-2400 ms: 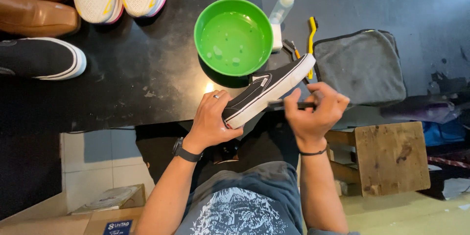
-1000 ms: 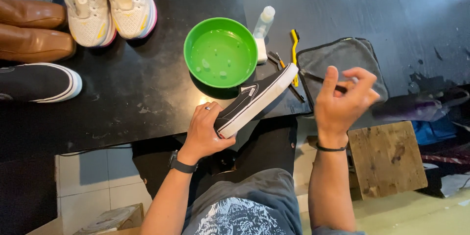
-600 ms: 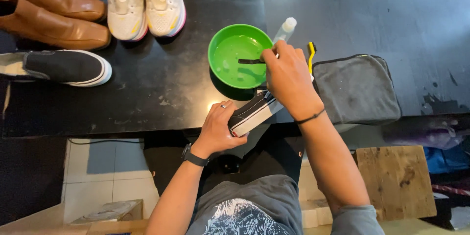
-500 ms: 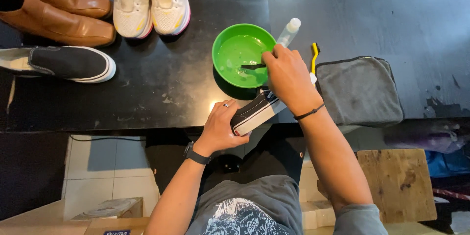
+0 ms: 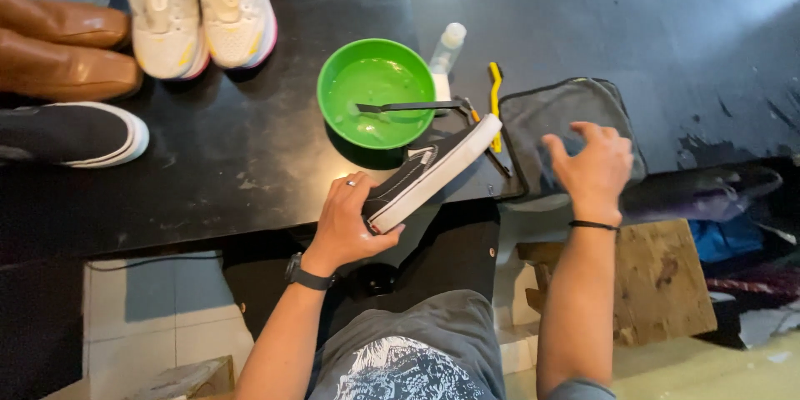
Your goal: The person holds a black slip-on shoe and scrubs the white rubber sole with a brush. They dip the brush into a green bowl of water and continue scrubbing the sole. Finally, they wipe the shoe with a gray cloth.
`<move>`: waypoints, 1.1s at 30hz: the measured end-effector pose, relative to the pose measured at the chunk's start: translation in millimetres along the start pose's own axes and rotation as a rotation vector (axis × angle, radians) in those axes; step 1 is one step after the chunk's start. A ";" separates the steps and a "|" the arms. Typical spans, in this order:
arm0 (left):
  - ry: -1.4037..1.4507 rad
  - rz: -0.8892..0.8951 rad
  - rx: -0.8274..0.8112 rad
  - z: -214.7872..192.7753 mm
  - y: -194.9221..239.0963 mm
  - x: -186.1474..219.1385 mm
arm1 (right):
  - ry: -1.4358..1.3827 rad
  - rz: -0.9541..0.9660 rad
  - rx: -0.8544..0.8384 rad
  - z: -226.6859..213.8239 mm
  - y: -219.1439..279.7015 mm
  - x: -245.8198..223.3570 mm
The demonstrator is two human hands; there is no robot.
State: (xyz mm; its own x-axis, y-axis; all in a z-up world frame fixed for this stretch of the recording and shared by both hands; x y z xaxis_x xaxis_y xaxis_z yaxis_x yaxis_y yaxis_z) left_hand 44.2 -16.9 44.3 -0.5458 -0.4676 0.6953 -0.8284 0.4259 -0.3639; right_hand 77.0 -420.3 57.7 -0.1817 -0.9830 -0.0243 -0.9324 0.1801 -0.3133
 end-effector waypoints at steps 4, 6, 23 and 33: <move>0.004 -0.009 -0.026 -0.3 -1.1 4.0 | -0.119 0.042 0.023 61.6 16.4 23.8; 0.011 -0.021 -0.027 -1.1 0.2 3.6 | -0.220 0.036 0.177 74.0 18.4 36.2; 0.023 -0.060 -0.020 3.9 7.5 -6.1 | -1.080 -0.150 0.783 -78.7 125.1 -159.0; 0.127 -0.012 -0.003 30.0 18.4 -45.4 | -0.422 -0.693 0.301 18.9 140.5 -239.5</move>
State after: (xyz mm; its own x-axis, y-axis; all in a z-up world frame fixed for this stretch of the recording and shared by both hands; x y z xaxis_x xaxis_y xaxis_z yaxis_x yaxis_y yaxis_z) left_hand 49.9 -11.0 -12.5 -0.5151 -0.3710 0.7727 -0.8345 0.4228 -0.3533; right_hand -4.5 -160.3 1.5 0.5840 -0.8090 -0.0666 -0.6567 -0.4225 -0.6247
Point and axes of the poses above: each hand's wrist, its own y-axis away from the middle knuckle, its own z-axis out of the palm, x = y × z, the point moved 6 cm from there along -y, towards the middle knuckle, and after that the axes turned 9 degrees about -x, right-handed, at the moved point
